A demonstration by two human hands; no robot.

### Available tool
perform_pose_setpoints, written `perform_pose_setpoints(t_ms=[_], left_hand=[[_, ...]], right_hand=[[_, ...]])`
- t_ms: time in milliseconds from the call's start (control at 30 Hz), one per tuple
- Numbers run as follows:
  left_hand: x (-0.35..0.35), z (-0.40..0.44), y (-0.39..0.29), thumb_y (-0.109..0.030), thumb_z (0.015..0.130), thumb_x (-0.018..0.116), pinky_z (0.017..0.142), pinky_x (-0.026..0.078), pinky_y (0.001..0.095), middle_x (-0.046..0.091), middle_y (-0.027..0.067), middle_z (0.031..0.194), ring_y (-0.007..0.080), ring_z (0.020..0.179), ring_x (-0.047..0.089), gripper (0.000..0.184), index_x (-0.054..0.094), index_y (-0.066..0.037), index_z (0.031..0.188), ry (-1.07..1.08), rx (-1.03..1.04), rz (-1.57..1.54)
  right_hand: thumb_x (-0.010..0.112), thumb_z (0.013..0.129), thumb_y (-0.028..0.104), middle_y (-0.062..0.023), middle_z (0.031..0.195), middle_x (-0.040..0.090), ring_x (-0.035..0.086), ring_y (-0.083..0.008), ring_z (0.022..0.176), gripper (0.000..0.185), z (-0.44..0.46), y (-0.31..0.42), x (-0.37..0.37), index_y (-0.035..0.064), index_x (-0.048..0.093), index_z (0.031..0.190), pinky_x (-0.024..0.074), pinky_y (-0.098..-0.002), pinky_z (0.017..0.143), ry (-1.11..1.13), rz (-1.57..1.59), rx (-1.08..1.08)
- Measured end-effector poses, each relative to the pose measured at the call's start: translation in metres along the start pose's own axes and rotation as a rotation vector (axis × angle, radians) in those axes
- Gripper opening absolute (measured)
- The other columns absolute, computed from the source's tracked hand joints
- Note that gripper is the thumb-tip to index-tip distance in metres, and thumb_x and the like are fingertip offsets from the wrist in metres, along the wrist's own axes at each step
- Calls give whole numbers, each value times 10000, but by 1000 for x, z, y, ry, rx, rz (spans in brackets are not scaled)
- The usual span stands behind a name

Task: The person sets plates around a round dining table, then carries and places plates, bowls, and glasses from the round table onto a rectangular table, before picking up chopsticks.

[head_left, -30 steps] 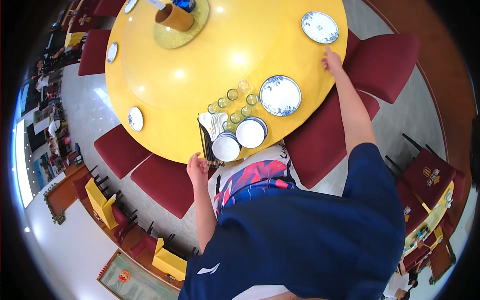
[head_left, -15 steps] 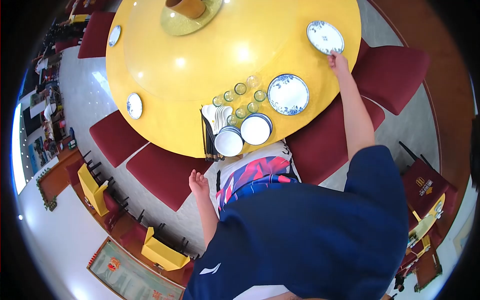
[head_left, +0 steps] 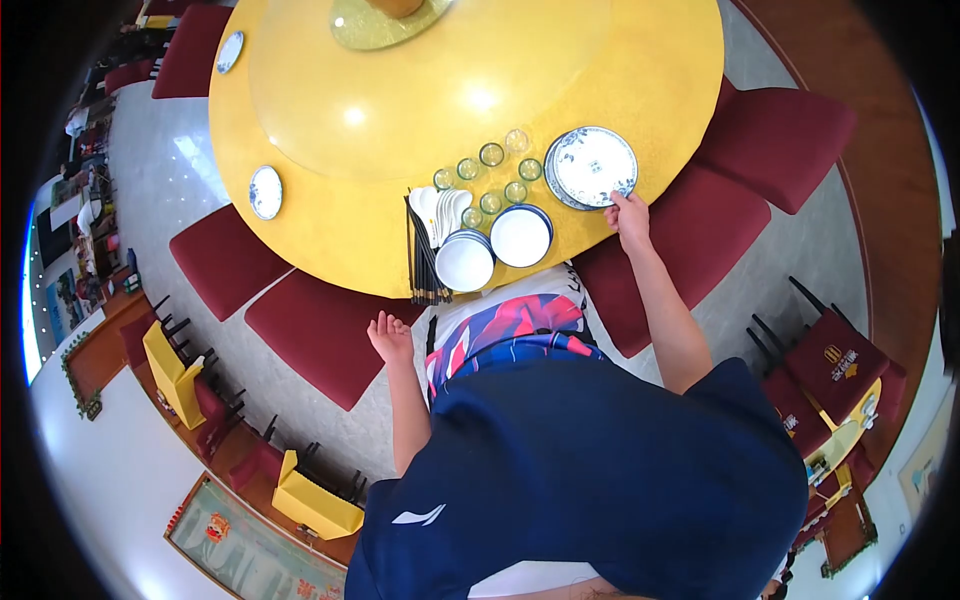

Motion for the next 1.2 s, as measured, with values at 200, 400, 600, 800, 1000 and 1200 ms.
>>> perform_pose_setpoints(t_ms=[200,400,600,800,1000,1200], left_hand=[[10,6,3,-353,893,507,511,387,248,586,21,766,126,616,492,295,574,-94,1017,40,9,108],[13,34,-7,-306,886,523,496,383,246,588,38,679,130,555,501,226,577,-90,926,136,19,153],[42,104,-93,-264,910,500,515,422,251,580,41,712,117,570,510,253,551,-60,1050,158,17,217],[111,239,-215,-191,913,429,498,454,274,596,117,712,163,565,548,248,516,-20,1071,264,-19,172],[183,327,-283,-465,887,533,390,417,312,609,131,659,191,467,545,457,503,-26,1007,110,130,617],[206,421,-296,-347,962,461,426,436,275,558,39,610,159,508,547,324,550,-61,838,340,94,495]], right_hand=[[562,898,159,-69,614,542,455,-107,413,152,-4,-19,6,8,553,878,322,-240,373,9,-34,29],[612,873,204,-12,559,441,410,-105,408,212,2,-8,10,0,557,859,285,-245,343,6,-243,-45],[582,875,452,-47,552,499,443,-110,380,444,3,10,12,19,521,795,265,-234,303,-152,-873,-40],[440,923,500,-86,536,534,458,-136,354,523,-83,-49,4,-8,554,873,246,-238,290,-363,-511,146],[442,919,455,-102,613,575,513,-174,431,473,-250,-162,-22,5,580,873,345,-274,373,-463,-579,256],[440,916,398,-98,635,602,541,-153,459,412,-361,-251,-34,28,619,937,354,-290,398,-545,-512,307]])
Point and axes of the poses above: each hand's wrist, its own z-axis towards the middle knuckle, its own x-axis out of the palm, y = z × x, the point moved 10 cm from there along z, towards the middle knuckle
